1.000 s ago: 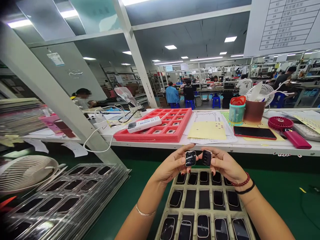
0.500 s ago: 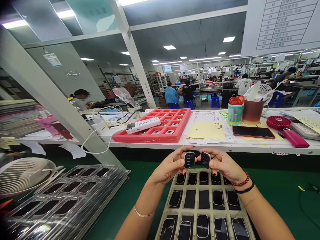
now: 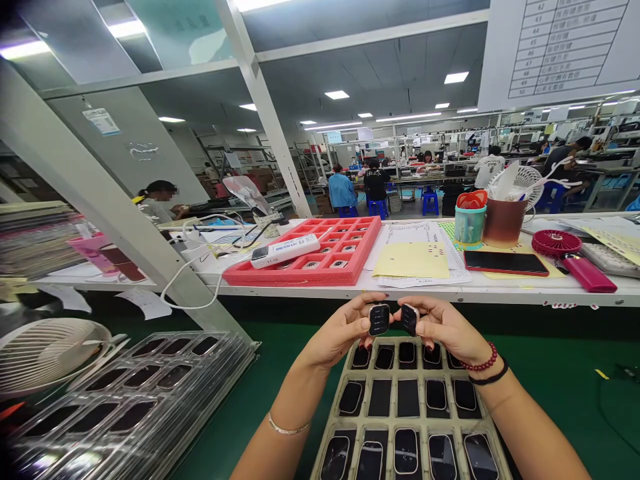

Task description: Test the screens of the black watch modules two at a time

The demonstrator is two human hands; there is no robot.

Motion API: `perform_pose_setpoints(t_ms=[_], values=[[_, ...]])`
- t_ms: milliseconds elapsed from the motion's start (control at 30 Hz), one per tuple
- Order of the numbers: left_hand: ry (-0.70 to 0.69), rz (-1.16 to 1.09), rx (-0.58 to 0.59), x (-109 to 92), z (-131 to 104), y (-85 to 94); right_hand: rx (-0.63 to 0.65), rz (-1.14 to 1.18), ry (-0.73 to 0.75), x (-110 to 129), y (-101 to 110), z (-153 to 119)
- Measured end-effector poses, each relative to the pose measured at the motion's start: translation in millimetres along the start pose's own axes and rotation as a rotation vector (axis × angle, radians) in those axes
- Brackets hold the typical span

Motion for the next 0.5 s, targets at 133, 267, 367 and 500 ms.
perform_pose_setpoints(t_ms=[133,267,367,500], values=[[-0.004,0.014,-0.017,2.3,2.4,1.4,-0.033,-0.044,0.009,-1.3,3.6,0.6],[0.002,0.079,-0.077,5.6,5.5,4.9,-0.063,-0.051,-0.008,-4.9,8.7,2.7],[-0.013,0.166,-0.135,3.6,5.8,6.4,-0.124,-0.051,-0.064,-10.5,13.7,4.8],[-0.006,0.221,-0.161,3.2,5.2,3.0,-0.15,-0.118,-0.053,-13.7,12.3,7.1]])
Point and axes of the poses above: each hand's wrist, its own z-axis towards the middle knuckle, its own y-axis out of the back of the hand, x = y × z, the point moved 8 cm from there along z, towards the middle knuckle, and after that the axes turned 10 degrees about -x, right-handed, at the moved point
